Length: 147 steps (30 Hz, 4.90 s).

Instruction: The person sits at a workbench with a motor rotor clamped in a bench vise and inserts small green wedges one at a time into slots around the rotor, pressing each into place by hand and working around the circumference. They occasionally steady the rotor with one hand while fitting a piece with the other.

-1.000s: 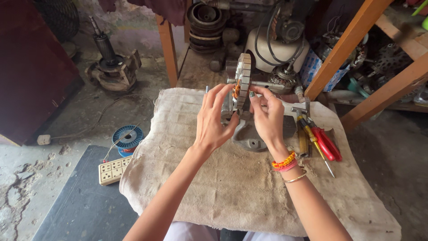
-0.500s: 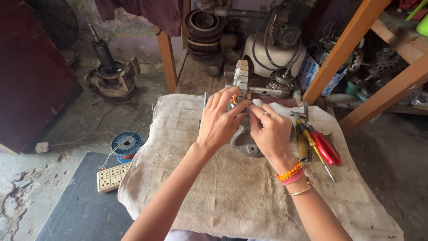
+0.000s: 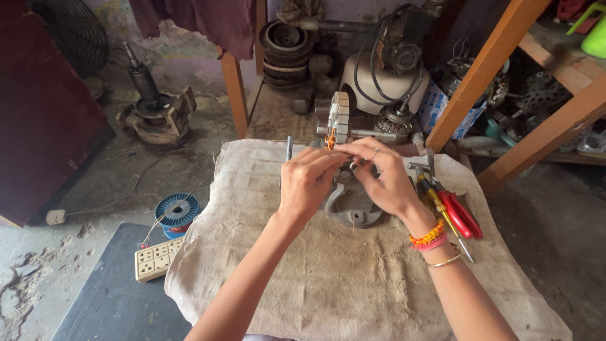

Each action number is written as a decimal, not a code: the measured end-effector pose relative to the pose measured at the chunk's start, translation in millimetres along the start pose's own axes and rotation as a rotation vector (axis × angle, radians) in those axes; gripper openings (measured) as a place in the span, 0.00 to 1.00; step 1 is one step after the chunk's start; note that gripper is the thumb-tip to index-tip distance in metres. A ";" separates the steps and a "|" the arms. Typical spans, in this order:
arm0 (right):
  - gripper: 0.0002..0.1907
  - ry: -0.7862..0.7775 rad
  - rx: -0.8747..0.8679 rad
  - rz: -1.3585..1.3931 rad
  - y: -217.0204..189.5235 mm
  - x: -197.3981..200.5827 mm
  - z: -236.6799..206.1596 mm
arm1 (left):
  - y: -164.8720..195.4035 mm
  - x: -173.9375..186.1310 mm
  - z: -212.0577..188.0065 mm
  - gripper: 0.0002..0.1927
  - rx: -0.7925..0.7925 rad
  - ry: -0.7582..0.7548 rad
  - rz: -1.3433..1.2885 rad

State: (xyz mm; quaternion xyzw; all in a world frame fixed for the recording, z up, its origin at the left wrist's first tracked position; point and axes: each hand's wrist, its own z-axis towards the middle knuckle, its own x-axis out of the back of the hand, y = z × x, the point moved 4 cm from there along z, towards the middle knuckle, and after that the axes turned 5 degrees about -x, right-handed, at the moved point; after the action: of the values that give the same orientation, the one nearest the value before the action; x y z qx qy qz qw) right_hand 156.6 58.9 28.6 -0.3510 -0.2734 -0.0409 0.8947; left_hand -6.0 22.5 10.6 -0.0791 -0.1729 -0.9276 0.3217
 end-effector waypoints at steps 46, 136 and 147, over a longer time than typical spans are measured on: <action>0.27 0.045 -0.431 0.123 -28.5 -44.5 -4.0 | -49.3 -14.3 7.5 0.11 0.739 0.279 -0.571; 0.10 0.418 -0.346 0.049 63.1 15.4 4.7 | -50.5 -25.2 8.3 0.13 0.729 0.182 -0.513; 0.09 0.411 -0.581 -0.130 97.9 12.3 -60.1 | -14.0 -3.7 -7.7 0.17 -0.040 0.132 0.144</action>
State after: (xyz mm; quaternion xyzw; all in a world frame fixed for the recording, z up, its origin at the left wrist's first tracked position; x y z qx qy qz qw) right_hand 220.7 94.7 -60.6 -0.5568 -0.0866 -0.2434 0.7894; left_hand -12.1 32.0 -1.3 -0.0365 -0.1266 -0.9084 0.3967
